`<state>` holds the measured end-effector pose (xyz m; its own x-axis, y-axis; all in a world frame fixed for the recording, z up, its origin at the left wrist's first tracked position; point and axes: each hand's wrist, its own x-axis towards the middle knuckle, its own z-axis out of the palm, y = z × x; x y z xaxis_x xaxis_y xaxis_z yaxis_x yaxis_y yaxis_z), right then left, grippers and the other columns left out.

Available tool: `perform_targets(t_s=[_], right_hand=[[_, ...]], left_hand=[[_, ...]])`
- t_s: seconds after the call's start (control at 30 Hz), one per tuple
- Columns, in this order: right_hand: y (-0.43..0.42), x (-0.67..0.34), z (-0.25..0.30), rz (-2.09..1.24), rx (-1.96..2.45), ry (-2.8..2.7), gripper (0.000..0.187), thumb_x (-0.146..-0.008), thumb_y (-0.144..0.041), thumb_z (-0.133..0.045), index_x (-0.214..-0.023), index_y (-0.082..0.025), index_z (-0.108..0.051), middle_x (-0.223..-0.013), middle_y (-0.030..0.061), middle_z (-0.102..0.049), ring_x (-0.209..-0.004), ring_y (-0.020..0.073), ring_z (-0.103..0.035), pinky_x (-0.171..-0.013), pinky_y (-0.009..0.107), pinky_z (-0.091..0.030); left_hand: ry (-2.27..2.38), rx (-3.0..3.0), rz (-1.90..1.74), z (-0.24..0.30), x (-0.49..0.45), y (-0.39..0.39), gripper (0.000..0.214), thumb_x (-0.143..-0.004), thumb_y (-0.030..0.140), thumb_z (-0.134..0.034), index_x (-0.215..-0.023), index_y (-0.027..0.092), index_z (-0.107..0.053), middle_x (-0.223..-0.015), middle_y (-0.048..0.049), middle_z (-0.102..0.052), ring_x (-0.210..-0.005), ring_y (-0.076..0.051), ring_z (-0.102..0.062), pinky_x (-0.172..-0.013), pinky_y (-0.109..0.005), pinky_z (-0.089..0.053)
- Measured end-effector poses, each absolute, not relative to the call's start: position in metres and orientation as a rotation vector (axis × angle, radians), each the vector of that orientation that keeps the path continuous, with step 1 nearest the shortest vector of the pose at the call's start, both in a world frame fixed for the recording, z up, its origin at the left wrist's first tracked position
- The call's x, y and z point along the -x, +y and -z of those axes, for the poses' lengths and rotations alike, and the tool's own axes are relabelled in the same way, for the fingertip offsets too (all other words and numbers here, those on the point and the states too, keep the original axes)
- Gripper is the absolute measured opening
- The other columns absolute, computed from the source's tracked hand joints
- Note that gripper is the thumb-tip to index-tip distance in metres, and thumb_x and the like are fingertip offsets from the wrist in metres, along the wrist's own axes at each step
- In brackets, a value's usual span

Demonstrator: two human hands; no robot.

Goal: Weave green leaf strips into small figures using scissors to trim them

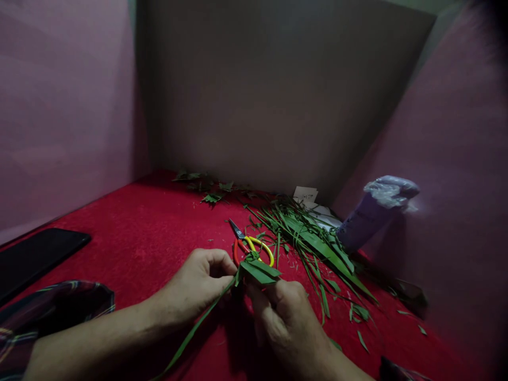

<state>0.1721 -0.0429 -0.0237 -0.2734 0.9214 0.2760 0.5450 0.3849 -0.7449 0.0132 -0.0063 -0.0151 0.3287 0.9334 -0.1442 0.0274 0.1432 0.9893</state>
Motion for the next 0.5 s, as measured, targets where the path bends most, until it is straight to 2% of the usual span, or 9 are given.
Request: perform_targets(t_s=[0.2, 0.33, 0.5], right_hand=[[-0.0414, -0.1755, 0.0303, -0.555, 1.257, -1.983, 0.018, -0.083, -0.016, -0.043, -0.066, -0.017, -0.050, -0.054, -0.0043, -0.043, -0.046, 0.0073, -0.035, -0.045, 0.018, -0.028], [-0.0426, -0.1742, 0.0243, -0.629, 1.255, -1.982, 0.024, -0.086, -0.015, -0.038, -0.064, -0.017, -0.047, -0.051, -0.0052, -0.040, -0.044, 0.0066, -0.033, -0.042, 0.017, -0.026], [-0.0433, -0.1728, 0.0226, -0.708, 1.291, -1.963, 0.028, -0.088, -0.016, -0.036, -0.063, -0.018, -0.047, -0.048, -0.0053, -0.043, -0.042, 0.0063, -0.038, -0.042, 0.016, -0.027]], left_hand=[[1.030, -1.247, -0.859, 0.0193, -0.0122, -0.0063, 0.013, -0.061, 0.020, -0.068, -0.060, 0.013, -0.057, -0.047, 0.0034, -0.055, -0.044, -0.008, -0.047, -0.045, -0.021, -0.035], [1.034, -1.229, -0.866, 0.0167, -0.0131, -0.0073, 0.015, -0.060, 0.021, -0.069, -0.059, 0.013, -0.057, -0.046, 0.0041, -0.055, -0.043, -0.007, -0.047, -0.044, -0.020, -0.035], [1.040, -1.219, -0.862, 0.0142, -0.0134, -0.0076, 0.014, -0.059, 0.019, -0.069, -0.058, 0.013, -0.056, -0.045, 0.0039, -0.055, -0.042, -0.007, -0.047, -0.044, -0.020, -0.035]])
